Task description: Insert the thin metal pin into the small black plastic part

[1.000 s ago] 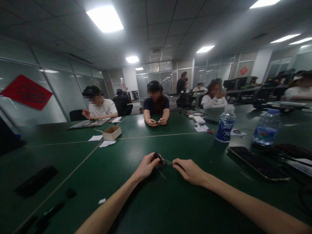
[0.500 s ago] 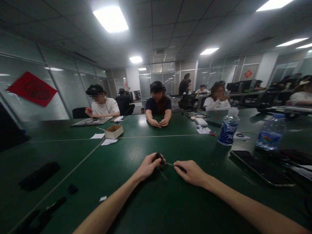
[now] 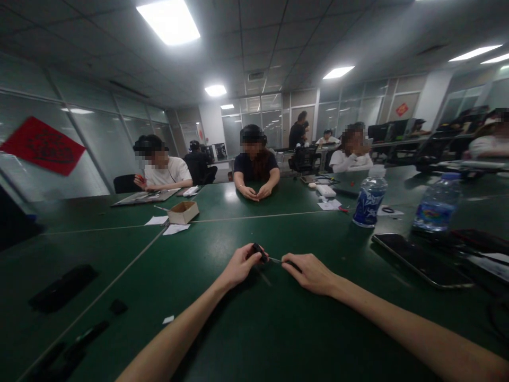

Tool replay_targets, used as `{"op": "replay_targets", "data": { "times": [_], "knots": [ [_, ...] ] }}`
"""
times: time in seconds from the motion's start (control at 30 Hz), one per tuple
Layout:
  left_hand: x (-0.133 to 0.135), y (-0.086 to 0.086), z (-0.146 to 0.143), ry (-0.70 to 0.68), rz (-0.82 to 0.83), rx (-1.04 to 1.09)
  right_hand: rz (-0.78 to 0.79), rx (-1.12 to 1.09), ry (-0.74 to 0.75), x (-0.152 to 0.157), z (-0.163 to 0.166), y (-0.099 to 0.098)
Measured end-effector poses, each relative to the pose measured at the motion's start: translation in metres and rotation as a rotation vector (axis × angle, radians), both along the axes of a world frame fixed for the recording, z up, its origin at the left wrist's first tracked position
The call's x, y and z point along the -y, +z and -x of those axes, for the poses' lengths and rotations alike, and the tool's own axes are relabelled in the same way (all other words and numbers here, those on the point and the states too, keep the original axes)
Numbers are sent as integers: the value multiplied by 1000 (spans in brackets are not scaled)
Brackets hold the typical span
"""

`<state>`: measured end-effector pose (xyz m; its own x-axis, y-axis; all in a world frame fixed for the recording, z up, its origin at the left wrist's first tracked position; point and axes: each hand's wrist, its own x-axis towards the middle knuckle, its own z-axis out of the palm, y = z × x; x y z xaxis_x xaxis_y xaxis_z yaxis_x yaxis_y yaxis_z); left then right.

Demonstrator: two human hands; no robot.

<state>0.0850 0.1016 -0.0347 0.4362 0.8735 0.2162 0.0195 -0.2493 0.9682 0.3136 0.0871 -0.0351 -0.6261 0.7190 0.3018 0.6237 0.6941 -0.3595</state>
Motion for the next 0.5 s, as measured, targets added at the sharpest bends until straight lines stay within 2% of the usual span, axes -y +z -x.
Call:
{"op": "replay_targets", "data": {
  "times": [0.2,0.33,0.5],
  "knots": [
    [5,3,-4,-104,-11,-140,36,-206,-168,-6,-4,-2],
    [2,0,-3,-61,19,-59,20,-93,-30,-6,-4,-2],
    [-4,-6,-1,-9,63,42,-34,-8,11,-3,-1,-2]
  ]
}}
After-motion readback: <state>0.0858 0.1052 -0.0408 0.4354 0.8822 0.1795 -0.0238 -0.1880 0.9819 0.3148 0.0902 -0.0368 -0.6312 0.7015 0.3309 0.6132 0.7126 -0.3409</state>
